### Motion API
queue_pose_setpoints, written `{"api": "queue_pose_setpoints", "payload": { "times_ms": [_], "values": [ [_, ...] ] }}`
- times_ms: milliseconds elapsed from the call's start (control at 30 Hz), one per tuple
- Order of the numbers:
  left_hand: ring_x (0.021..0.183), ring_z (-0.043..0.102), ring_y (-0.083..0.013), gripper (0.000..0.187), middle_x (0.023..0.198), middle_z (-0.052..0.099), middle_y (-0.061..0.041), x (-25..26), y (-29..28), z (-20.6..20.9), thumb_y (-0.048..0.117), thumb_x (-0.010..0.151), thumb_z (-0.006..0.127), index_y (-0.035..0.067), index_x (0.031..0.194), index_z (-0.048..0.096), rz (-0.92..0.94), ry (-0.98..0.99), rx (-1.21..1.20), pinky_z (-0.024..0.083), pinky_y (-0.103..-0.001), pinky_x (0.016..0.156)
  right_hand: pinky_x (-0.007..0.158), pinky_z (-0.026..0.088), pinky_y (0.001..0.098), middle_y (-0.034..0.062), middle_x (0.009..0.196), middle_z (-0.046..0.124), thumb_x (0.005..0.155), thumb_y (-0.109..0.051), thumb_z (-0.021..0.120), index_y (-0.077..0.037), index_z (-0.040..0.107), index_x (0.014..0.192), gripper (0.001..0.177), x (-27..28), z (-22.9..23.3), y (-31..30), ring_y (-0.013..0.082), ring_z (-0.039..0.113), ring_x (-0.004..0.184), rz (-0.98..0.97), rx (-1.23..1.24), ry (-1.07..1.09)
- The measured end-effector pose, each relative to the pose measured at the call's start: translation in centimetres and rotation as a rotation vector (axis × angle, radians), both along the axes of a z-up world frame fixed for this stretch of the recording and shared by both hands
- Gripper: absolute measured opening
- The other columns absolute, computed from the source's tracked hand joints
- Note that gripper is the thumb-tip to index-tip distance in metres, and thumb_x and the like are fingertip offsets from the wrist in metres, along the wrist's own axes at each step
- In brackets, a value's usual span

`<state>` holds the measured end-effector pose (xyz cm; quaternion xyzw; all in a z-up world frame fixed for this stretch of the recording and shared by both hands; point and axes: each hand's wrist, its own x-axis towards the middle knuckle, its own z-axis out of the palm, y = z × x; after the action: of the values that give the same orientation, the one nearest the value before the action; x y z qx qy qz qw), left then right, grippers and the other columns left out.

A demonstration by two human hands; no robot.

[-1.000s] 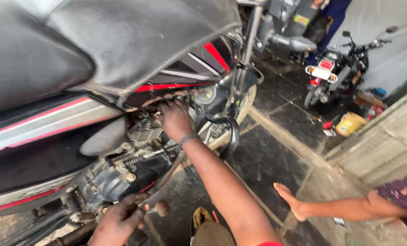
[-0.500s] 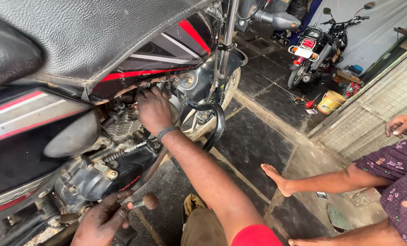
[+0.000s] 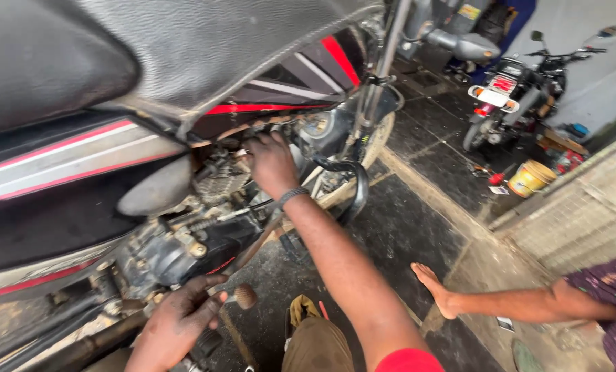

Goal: The recorder is servicing a motorcycle, specifically inspecting and cleaning a spark plug before reinstalling it.

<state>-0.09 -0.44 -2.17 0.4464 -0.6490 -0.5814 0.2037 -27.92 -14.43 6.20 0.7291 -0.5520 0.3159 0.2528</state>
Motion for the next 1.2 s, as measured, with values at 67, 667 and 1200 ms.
{"api": "queue_pose_setpoints", "payload": {
  "times_ms": [67, 667, 1200],
  "values": [
    [0.061, 0.066, -0.0126, 0.046, 0.071, 0.072, -0.003, 0.1, 0.1, 0.1, 0.028, 0.089, 0.071, 0.013, 0.133, 0.068, -0.006, 0.110, -0.082, 0.053, -0.030, 0.061, 0.094, 0.047, 0.0476, 0.0140, 0.098, 0.068, 0.081, -0.013, 0.077, -0.006, 0.073, 0.100, 0.020, 0.2, 0.0, 0.2, 0.0352, 0.059, 0.101, -0.026, -0.018, -0.006],
    [0.058, 0.058, -0.0120, 0.039, 0.058, 0.064, -0.006, -0.1, 0.0, 0.3, 0.028, 0.092, 0.075, 0.013, 0.128, 0.070, 0.028, 0.028, -0.046, 0.049, -0.030, 0.061, 0.106, 0.036, 0.0513, 0.0136, 0.148, 0.048, 0.074, -0.030, 0.088, -0.002, 0.050, 0.145, 0.086, -2.7, -6.0, 1.3, 0.0358, 0.046, 0.124, -0.220, -0.062, -0.060],
    [0.060, 0.058, -0.0135, 0.041, 0.062, 0.061, -0.008, -0.3, -0.5, -0.3, 0.026, 0.091, 0.073, 0.009, 0.128, 0.071, 0.027, 0.134, 0.103, 0.047, -0.031, 0.062, 0.102, 0.039, 0.0475, 0.0072, 0.140, 0.057, 0.083, -0.019, 0.078, -0.009, 0.065, 0.130, 0.050, -0.4, -2.8, 2.8, 0.0305, 0.052, 0.119, -0.216, -0.174, -0.044]
  ]
}}
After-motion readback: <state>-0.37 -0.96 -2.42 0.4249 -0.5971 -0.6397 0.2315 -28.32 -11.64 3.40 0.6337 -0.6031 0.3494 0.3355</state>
